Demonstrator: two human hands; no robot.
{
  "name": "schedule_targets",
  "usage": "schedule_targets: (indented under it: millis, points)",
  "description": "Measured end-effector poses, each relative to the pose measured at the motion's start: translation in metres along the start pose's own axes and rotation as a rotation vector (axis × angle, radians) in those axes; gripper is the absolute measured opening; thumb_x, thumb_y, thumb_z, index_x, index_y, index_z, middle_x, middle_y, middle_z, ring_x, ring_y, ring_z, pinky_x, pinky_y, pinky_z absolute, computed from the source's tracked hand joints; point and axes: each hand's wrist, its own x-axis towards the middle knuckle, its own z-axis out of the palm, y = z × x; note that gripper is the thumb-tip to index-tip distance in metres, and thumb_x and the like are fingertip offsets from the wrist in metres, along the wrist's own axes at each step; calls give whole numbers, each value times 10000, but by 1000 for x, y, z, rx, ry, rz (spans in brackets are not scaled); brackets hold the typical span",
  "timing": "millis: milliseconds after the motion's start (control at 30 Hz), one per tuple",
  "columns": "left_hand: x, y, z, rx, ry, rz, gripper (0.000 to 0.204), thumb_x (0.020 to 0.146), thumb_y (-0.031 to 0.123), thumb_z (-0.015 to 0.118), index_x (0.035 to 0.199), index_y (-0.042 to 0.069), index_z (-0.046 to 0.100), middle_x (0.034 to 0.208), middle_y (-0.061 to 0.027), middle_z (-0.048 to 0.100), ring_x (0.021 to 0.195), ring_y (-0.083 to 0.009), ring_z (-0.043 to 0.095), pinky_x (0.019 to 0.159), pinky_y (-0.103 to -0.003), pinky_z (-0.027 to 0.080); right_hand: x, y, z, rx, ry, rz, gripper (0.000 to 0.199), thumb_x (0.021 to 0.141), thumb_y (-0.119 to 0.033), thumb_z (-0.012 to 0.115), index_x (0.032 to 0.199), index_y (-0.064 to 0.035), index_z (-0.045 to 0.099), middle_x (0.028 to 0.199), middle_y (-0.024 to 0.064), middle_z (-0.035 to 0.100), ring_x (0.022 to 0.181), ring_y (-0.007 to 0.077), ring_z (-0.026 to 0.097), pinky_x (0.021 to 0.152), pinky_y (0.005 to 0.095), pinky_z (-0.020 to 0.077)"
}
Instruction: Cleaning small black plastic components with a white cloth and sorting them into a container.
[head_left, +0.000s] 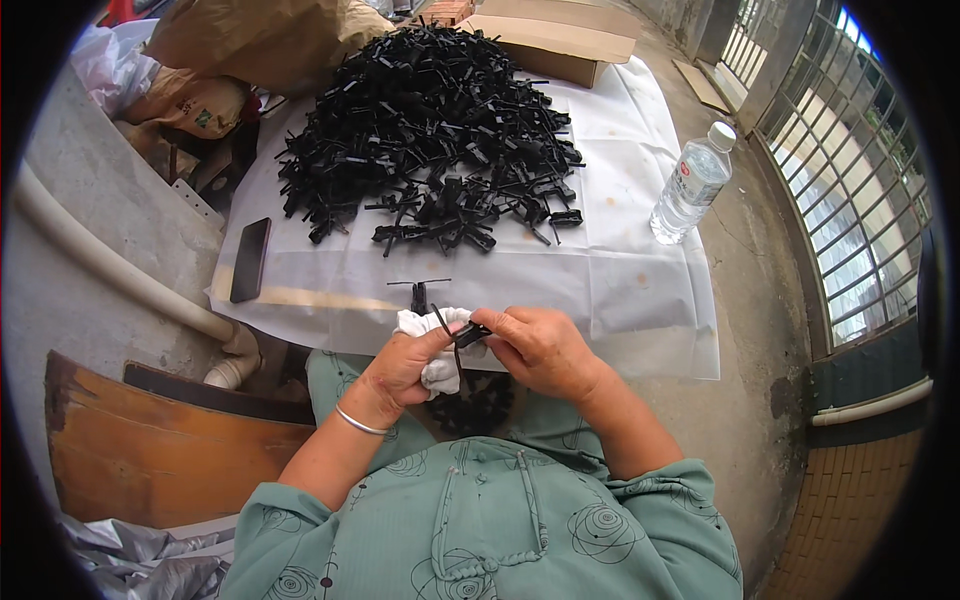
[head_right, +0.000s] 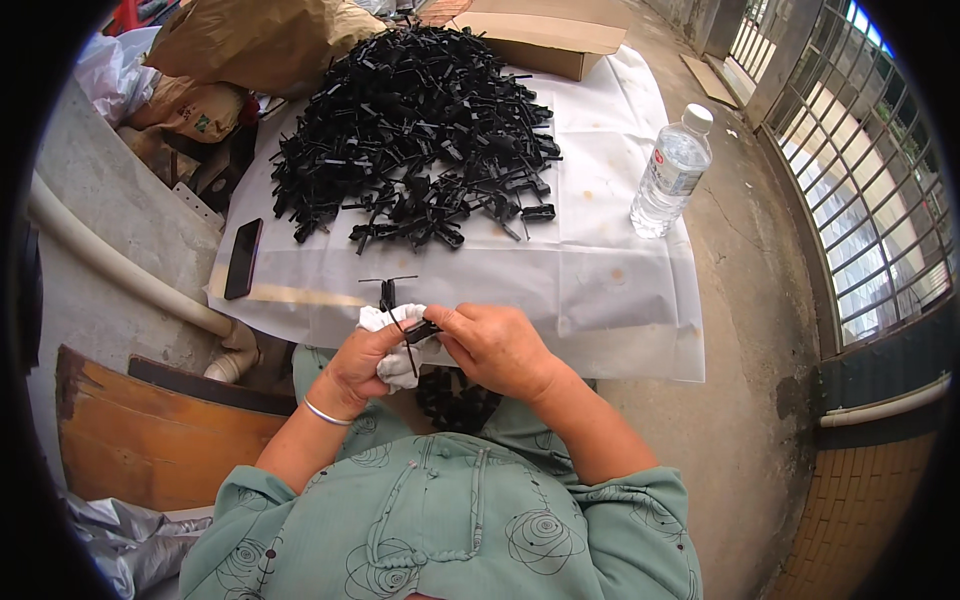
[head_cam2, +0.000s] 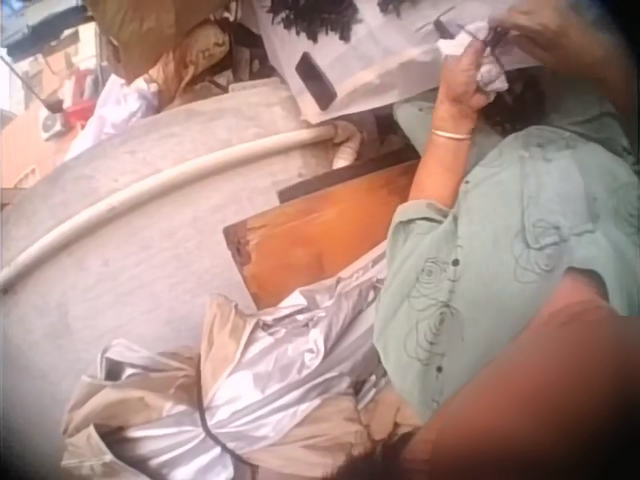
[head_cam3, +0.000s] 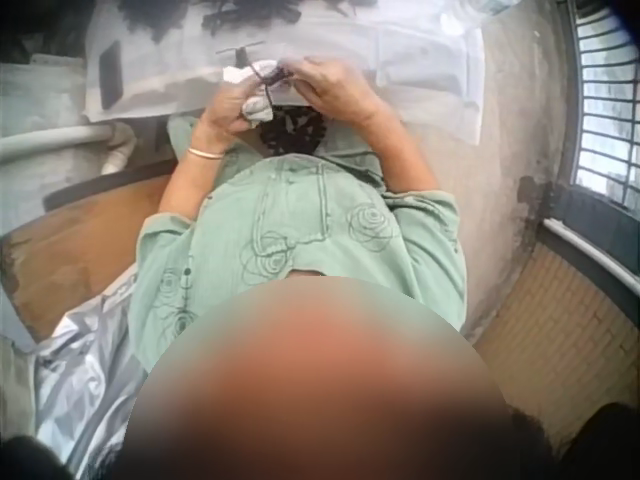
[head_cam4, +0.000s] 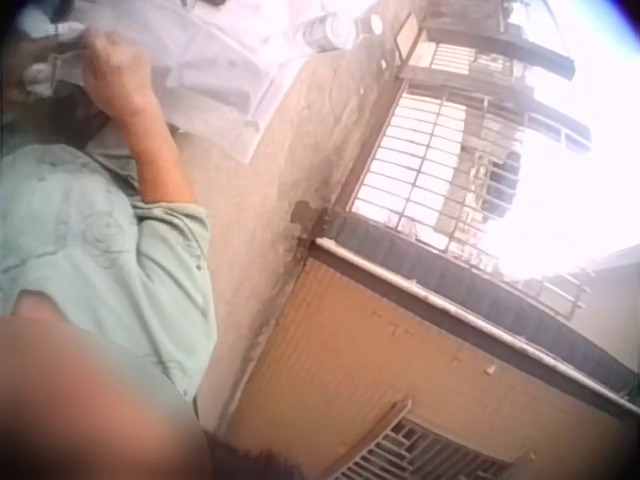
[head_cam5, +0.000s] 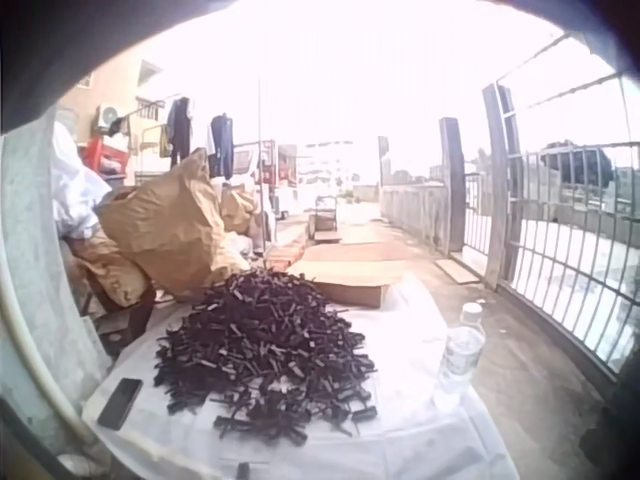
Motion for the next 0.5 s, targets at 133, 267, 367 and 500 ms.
schedule_targets:
  millis: [133,267,367,500]
  points:
    - [-11,0,-3,65,-142,104,205,908,207,515,1074,87,534,794,-43,595,412,-30,377,368,-197,294,-2,-7,0,-134,-116,-25,349,731,-13,605,1072,-64,553,737,96,570,587,267,554,516,346,451]
    - [-14,-3,-4,159,-145,138,230,891,137,540,1111,81,504,825,-41,596,447,-39,412,393,-193,327,1,-10,5,77,-61,-42,350,713,-20,634,1053,-58,558,718,67,548,551,203,518,496,313,424]
    - [-17,-12,0,370,-5,364,227,889,94,534,1111,67,493,868,-36,589,539,-54,483,459,-196,395,5,-32,6,352,42,101,264,719,-56,674,960,-41,567,656,33,494,511,140,448,475,259,379]
    - [-26,-13,11,574,57,538,250,898,65,503,1141,47,446,940,-55,578,693,-85,563,575,-204,473,4,-40,27,413,255,294,165,791,-117,665,789,-27,526,569,-9,441,495,61,371,464,204,328]
